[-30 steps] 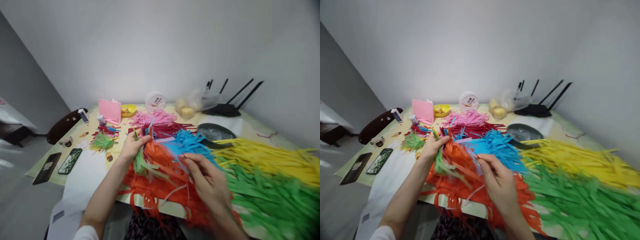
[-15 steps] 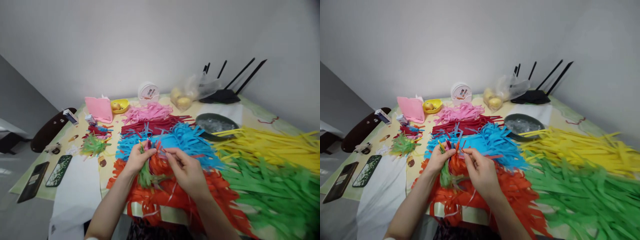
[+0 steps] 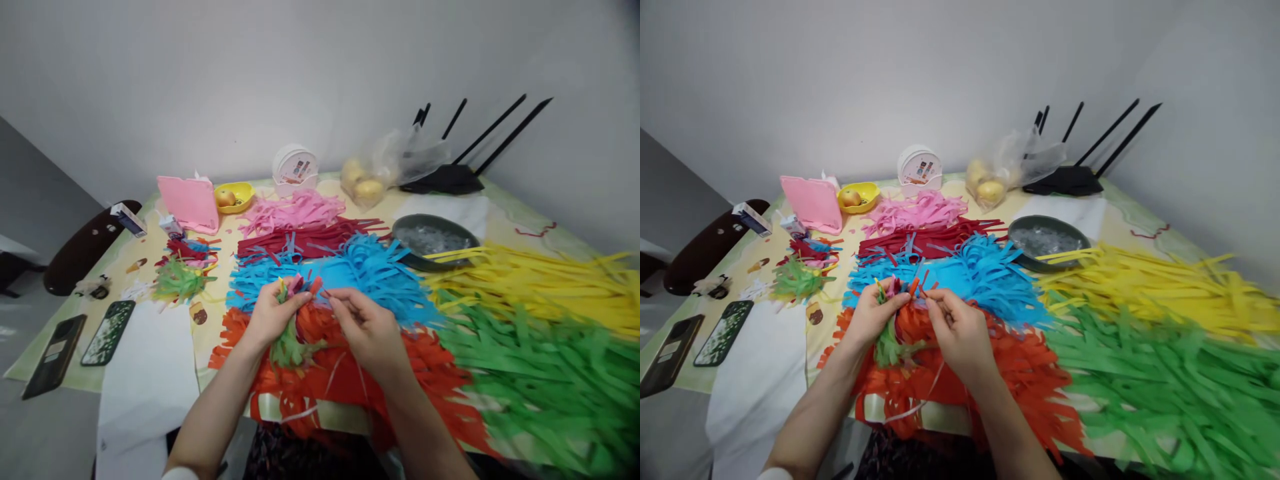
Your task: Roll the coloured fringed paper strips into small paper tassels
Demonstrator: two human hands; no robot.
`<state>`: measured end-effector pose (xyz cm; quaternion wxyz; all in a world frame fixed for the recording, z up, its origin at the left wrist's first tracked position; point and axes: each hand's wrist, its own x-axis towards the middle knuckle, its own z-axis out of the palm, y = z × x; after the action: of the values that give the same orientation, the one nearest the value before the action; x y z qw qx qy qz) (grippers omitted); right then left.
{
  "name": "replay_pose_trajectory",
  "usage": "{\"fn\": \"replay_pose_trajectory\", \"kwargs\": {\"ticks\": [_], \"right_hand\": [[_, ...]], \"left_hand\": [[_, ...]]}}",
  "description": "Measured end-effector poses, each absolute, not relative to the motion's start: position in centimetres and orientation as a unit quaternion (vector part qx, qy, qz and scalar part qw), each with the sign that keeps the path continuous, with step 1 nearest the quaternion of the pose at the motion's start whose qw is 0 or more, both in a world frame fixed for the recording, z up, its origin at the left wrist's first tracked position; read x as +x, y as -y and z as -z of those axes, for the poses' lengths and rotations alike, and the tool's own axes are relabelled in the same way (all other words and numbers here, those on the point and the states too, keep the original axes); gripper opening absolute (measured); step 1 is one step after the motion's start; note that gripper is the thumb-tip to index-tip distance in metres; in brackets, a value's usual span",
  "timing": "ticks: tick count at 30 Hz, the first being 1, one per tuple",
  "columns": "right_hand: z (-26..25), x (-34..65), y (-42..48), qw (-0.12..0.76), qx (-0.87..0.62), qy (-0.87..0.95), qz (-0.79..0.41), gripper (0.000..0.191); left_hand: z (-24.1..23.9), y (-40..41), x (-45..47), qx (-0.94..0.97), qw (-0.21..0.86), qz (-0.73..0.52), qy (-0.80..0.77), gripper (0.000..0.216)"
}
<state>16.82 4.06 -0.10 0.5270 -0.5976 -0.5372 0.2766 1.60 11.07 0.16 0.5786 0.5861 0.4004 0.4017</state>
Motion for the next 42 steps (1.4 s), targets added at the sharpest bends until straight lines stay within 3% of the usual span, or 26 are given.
{"fn": "replay_pose_trajectory", "kwargs": {"ticks": [5, 9, 12, 22, 27, 35, 42], "right_hand": [[0.7, 17.2, -4.1, 0.515, -0.586, 0.527, -0.335, 0.025], [1.2, 17.1, -4.2, 0.547, -0.553, 0.473, -0.414, 0.03], [1.5, 17.1, -4.4, 0.587, -0.507, 0.435, -0.457, 0.039], [2.2, 17.3, -3.8, 0.613, -0.447, 0.354, -0.547, 0.04], [1.4, 16.7, -3.5, 0.596, -0.469, 0.386, -0.526, 0.039], [1.5, 16.4, -2.9, 0.57, -0.511, 0.48, -0.427, 0.021], [1.6, 16.7, -3.3, 0.596, -0.48, 0.469, -0.442, 0.028]], "left_hand": [[-0.3, -10.9, 1.8, 0.607, 0.57, -0.392, -0.392, 0.025], [0.2, -10.7, 1.7, 0.694, 0.487, -0.385, -0.363, 0.005], [0.6, -10.6, 1.6, 0.759, 0.437, -0.364, -0.316, 0.012], [0.8, -10.4, 2.1, 0.671, 0.511, -0.387, -0.372, 0.015], [0.9, -10.2, 2.1, 0.668, 0.494, -0.411, -0.375, 0.014], [1.2, -10.4, 2.1, 0.671, 0.491, -0.409, -0.376, 0.015], [0.9, -10.3, 1.9, 0.717, 0.506, -0.353, -0.325, 0.014]]}}
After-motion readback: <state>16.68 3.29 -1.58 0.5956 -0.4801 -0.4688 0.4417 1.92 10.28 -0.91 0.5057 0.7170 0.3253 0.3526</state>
